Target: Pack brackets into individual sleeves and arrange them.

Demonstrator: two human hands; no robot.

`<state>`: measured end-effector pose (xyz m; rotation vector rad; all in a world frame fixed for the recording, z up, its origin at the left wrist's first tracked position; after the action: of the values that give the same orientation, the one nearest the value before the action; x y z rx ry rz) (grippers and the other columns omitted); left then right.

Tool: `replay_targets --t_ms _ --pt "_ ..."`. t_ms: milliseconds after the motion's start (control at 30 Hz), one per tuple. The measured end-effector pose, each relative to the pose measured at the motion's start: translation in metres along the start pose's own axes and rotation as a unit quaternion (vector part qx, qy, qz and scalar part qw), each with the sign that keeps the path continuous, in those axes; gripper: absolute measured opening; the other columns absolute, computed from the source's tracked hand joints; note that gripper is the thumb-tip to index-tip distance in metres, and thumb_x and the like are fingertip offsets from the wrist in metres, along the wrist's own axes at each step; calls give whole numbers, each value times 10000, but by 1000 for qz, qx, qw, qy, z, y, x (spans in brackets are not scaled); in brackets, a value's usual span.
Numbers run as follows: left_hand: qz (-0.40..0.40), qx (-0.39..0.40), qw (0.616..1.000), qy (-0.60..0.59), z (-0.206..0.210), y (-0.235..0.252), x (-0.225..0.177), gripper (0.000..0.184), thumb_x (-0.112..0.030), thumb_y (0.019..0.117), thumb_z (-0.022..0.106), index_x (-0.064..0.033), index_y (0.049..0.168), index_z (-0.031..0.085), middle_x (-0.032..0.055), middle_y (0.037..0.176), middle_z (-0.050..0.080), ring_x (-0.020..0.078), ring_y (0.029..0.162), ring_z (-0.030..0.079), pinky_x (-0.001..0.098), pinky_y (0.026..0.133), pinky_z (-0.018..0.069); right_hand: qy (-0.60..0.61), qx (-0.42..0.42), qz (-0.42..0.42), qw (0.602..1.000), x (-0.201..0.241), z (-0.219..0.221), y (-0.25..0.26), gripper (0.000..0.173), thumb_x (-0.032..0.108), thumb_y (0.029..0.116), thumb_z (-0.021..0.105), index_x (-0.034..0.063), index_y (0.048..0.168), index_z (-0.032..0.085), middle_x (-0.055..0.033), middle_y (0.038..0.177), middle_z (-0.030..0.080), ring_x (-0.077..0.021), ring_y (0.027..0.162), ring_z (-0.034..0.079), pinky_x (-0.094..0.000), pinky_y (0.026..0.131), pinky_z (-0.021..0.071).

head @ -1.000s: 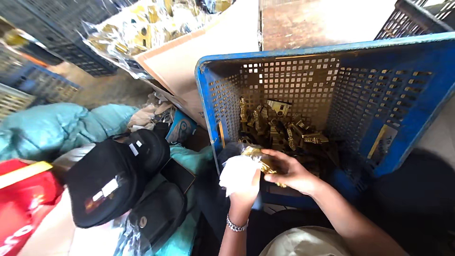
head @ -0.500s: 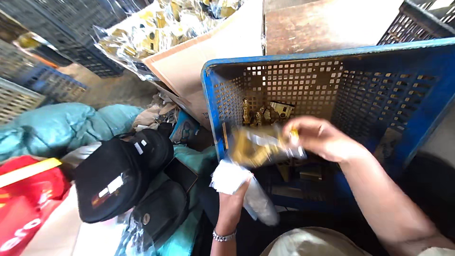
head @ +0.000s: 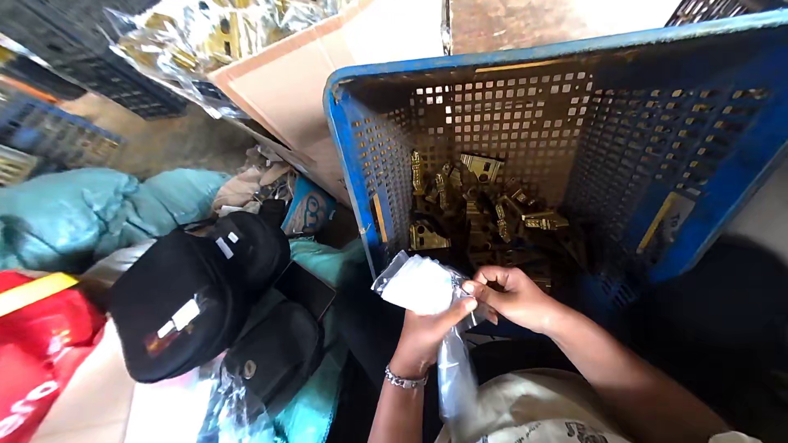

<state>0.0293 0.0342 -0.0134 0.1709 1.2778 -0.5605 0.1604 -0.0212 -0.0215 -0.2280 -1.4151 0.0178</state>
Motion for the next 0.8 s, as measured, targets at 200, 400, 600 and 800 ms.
replay_targets --t_ms 200,400,600,800 --pt "143 -64 971 180 -25 10 -5 628 23 760 760 177 1301 482 98 1110 694 42 923 693 221 841 596 -27 92 78 992 -16 1 -8 154 101 1013 592 -30 1084 632 2 897 654 -28 780 655 -223 774 575" --pt "280 -111 895 330 -41 13 -17 534 -124 806 800 229 1133 569 194 1020 714 99 937 706 270 885 584 52 52 63 995 -24 0 0 115 59 912 707 98 850 618 89 679 651 9 538 593 -161 529 516" --pt "-57 71 989 114 -9 -8 14 484 -15 638 890 -34 1066 664 -63 898 741 17 824 698 228 787 602 -179 33 -59 982 -6 18 -6 254 65 733 824 -72 721 610 -104 694 614 -112 650 562 -271 623 468" --pt "112 16 960 258 -52 -18 16 388 6 693 808 83 1043 659 0 946 735 3 906 689 226 861 588 -156 99 107 977 -46 -18 32 308 159 824 820 -11 769 568 -12 667 545 -53 572 512 -229 559 449"
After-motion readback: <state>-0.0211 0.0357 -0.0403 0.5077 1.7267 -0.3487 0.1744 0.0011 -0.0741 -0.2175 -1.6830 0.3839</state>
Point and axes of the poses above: each hand's wrist, its own y-axis towards the middle knuckle, its own z-axis out of the palm, x = y × z, the point moved 8 cm from there along y, towards the middle knuckle
